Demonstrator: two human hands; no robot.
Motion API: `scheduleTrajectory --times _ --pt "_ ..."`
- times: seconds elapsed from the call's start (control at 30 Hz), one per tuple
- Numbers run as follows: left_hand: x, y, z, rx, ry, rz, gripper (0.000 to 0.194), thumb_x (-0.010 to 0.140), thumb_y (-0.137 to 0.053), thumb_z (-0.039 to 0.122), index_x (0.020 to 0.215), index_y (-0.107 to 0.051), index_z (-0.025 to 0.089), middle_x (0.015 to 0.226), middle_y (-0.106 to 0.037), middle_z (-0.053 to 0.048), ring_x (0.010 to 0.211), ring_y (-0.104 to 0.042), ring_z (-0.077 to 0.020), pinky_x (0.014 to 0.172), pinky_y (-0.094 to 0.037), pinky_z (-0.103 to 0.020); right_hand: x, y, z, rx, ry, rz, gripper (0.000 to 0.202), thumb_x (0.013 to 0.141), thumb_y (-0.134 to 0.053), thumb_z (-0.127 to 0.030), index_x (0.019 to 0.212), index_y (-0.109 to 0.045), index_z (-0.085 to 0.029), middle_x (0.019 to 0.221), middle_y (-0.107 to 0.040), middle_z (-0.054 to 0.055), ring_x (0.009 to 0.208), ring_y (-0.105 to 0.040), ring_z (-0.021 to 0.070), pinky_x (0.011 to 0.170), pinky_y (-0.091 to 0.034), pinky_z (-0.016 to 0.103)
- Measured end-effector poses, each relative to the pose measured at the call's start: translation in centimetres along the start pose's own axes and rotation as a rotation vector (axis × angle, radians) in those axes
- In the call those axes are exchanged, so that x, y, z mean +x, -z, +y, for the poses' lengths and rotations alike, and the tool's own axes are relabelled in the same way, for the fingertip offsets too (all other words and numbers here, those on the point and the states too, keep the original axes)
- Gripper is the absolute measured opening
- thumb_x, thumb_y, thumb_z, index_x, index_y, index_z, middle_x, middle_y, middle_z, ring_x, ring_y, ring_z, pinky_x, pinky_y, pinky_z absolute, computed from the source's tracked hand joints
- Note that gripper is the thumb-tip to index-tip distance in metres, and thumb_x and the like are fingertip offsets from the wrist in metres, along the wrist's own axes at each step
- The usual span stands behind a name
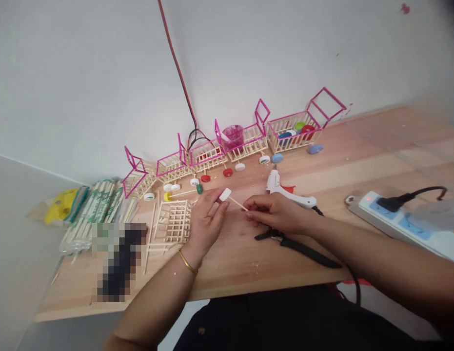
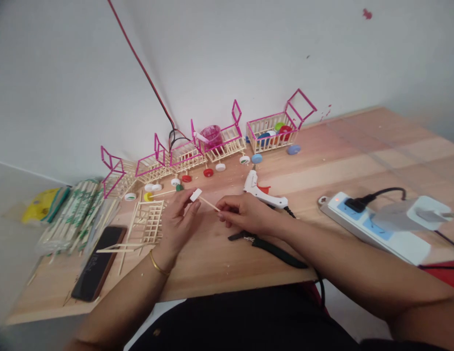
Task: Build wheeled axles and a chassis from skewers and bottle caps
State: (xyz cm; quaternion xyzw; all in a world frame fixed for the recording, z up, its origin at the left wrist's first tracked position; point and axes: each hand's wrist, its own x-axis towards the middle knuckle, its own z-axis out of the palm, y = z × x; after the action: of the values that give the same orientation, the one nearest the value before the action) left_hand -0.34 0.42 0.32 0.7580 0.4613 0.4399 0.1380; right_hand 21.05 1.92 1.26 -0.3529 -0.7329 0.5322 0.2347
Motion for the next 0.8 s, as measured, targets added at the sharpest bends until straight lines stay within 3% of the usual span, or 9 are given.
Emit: scheduleTrajectory --times 0.47,0.8 --pt "0.16 0.12 0.11 0.062 -0.067 0.036 0.029 0.087 -0.055 0.017 0.116 -0.059 0.018 0.103 -0.061 -0.007 0.096 -0.058 -0.0156 0.085 -0.047 -0.030 0.03 -0.06 0.01 -0.008 -0.032 0.038 0.018 0.085 -0.053 -0.033 0.089 -0.061 -0.018 0.068 -0.061 -0.002 0.056 -0.055 0.0088 0.053 -0.043 0.020" --pt "0.04 0.00 -0.11 -0.017 -0.030 0.011 0.029 0.086 -0.056 0.018 0.115 -0.060 0.020 0.103 -0.064 -0.006 0.097 -0.059 -0.0156 0.087 -0.047 -0.031 0.11 -0.31 0.21 -0.047 -0.010 0.081 0.021 0.087 -0.048 -0.034 0.085 -0.061 -0.018 0.067 -0.057 -0.001 0.057 -0.053 0.0090 0.053 -0.042 0.020"
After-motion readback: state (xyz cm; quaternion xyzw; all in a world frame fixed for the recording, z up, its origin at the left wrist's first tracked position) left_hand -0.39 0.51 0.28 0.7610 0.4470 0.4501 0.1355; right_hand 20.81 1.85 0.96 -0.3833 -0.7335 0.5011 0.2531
